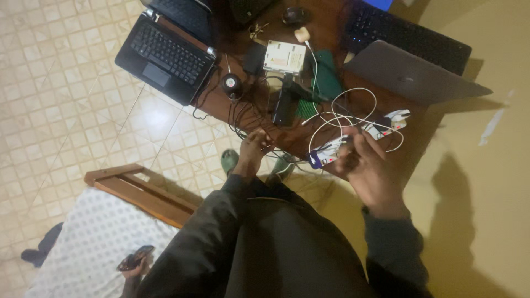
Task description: The person organizes a cluttered desk by moving a laptop, unplugging and plugging in various cables, and handling a power strip and phone charger. The person also picks up and sets down a small black device and a phone.
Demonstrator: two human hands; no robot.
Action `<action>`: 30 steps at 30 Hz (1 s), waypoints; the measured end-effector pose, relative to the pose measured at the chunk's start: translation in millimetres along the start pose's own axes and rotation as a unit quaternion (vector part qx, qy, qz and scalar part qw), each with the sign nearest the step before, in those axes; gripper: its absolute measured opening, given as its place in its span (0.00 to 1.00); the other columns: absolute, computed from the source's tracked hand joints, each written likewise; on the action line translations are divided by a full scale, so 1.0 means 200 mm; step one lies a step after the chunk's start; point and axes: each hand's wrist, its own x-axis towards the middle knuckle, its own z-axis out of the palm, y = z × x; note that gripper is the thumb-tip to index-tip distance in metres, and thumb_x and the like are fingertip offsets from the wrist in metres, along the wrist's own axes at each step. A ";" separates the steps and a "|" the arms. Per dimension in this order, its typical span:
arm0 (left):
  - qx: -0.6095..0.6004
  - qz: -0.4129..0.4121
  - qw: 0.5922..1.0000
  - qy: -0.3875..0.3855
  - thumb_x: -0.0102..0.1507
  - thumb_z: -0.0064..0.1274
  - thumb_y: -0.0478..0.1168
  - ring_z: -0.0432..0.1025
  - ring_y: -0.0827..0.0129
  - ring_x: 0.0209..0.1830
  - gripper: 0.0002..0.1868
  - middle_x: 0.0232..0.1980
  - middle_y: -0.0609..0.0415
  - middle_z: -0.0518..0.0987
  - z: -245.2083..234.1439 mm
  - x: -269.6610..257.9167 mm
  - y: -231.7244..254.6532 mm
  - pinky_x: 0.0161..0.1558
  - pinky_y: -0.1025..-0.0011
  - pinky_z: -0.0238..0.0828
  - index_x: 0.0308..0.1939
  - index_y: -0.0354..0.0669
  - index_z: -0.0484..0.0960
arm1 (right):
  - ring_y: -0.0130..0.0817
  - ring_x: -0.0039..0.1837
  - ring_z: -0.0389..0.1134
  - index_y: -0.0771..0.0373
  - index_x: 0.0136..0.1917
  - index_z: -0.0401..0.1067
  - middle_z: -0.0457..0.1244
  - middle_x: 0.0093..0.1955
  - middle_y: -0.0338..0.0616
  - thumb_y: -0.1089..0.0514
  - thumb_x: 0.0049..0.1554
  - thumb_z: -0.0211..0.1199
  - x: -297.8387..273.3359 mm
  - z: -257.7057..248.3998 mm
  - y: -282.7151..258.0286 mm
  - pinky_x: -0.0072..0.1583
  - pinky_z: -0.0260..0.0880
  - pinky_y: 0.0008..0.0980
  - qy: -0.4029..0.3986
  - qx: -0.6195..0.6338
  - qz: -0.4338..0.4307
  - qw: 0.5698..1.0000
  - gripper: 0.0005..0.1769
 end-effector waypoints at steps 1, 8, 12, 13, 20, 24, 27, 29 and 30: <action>-0.002 0.004 1.000 -0.016 0.74 0.50 0.40 0.75 0.66 0.41 0.10 0.42 0.50 0.78 0.00 -0.01 0.04 0.45 0.64 0.79 0.50 0.35 0.74 | 0.30 0.44 0.66 0.62 0.66 0.69 0.64 0.42 0.39 0.45 0.62 0.65 -0.06 0.01 -0.01 0.47 0.67 0.31 0.030 -0.014 0.004 0.999 0.25; 0.180 0.064 0.967 0.170 0.68 0.53 0.34 0.72 0.71 0.39 0.12 0.46 0.57 0.72 0.03 0.08 0.20 0.35 0.71 0.76 0.53 0.46 0.70 | 0.20 0.33 0.55 0.61 0.66 0.69 0.63 0.37 0.37 0.43 0.60 0.65 -0.31 0.22 -0.04 0.38 0.55 0.21 0.198 -0.030 -0.012 0.980 0.28; 0.078 0.027 0.996 0.036 0.66 0.50 0.29 0.73 0.68 0.40 0.13 0.47 0.53 0.77 0.01 0.14 0.10 0.34 0.69 0.75 0.54 0.42 0.73 | 0.17 0.30 0.50 0.64 0.70 0.69 0.60 0.36 0.35 0.43 0.66 0.63 -0.55 0.33 -0.07 0.36 0.53 0.22 0.233 -0.035 -0.066 0.970 0.28; 0.041 0.004 0.999 0.012 0.65 0.49 0.27 0.74 0.67 0.39 0.15 0.46 0.52 0.77 0.01 0.18 0.07 0.34 0.68 0.75 0.55 0.42 0.71 | 0.18 0.29 0.49 0.65 0.70 0.69 0.60 0.36 0.34 0.43 0.66 0.63 -0.60 0.35 -0.08 0.36 0.52 0.22 0.252 -0.049 -0.077 0.963 0.29; 0.497 0.303 0.811 0.062 0.66 0.58 0.39 0.79 0.45 0.38 0.10 0.39 0.39 0.85 -0.22 0.30 -0.12 0.37 0.54 0.76 0.49 0.41 0.79 | 0.24 0.50 0.64 0.65 0.69 0.62 0.63 0.46 0.34 0.45 0.69 0.64 -0.63 0.38 0.02 0.51 0.62 0.30 0.267 -0.027 -0.200 0.942 0.26; 0.535 0.295 0.789 0.064 0.64 0.60 0.41 0.77 0.39 0.41 0.13 0.38 0.36 0.83 -0.33 0.24 -0.06 0.42 0.48 0.74 0.48 0.40 0.77 | 0.34 0.55 0.66 0.61 0.68 0.65 0.66 0.51 0.41 0.45 0.66 0.66 -0.49 0.37 0.14 0.61 0.66 0.41 0.216 -0.010 -0.206 0.954 0.26; 0.522 0.294 0.800 0.037 0.62 0.58 0.40 0.75 0.37 0.52 0.20 0.51 0.33 0.80 -0.28 0.17 0.04 0.51 0.50 0.73 0.56 0.36 0.75 | 0.38 0.66 0.67 0.55 0.70 0.67 0.66 0.58 0.39 0.46 0.62 0.67 -0.33 0.38 0.24 0.73 0.64 0.52 0.160 0.051 -0.205 0.964 0.26; 0.553 0.361 0.749 0.056 0.56 0.61 0.37 0.67 0.32 0.62 0.30 0.63 0.25 0.71 -0.23 0.12 0.10 0.59 0.49 0.69 0.60 0.31 0.72 | 0.37 0.74 0.63 0.52 0.69 0.67 0.65 0.66 0.36 0.50 0.64 0.68 -0.24 0.39 0.30 0.81 0.58 0.57 0.085 0.114 -0.206 0.968 0.23; 0.569 0.361 0.737 0.043 0.54 0.62 0.37 0.64 0.31 0.63 0.33 0.66 0.25 0.68 -0.21 0.10 0.13 0.61 0.48 0.65 0.62 0.30 0.71 | 0.38 0.76 0.62 0.51 0.67 0.68 0.64 0.68 0.35 0.50 0.63 0.69 -0.21 0.39 0.32 0.80 0.56 0.58 0.072 0.114 -0.212 0.968 0.21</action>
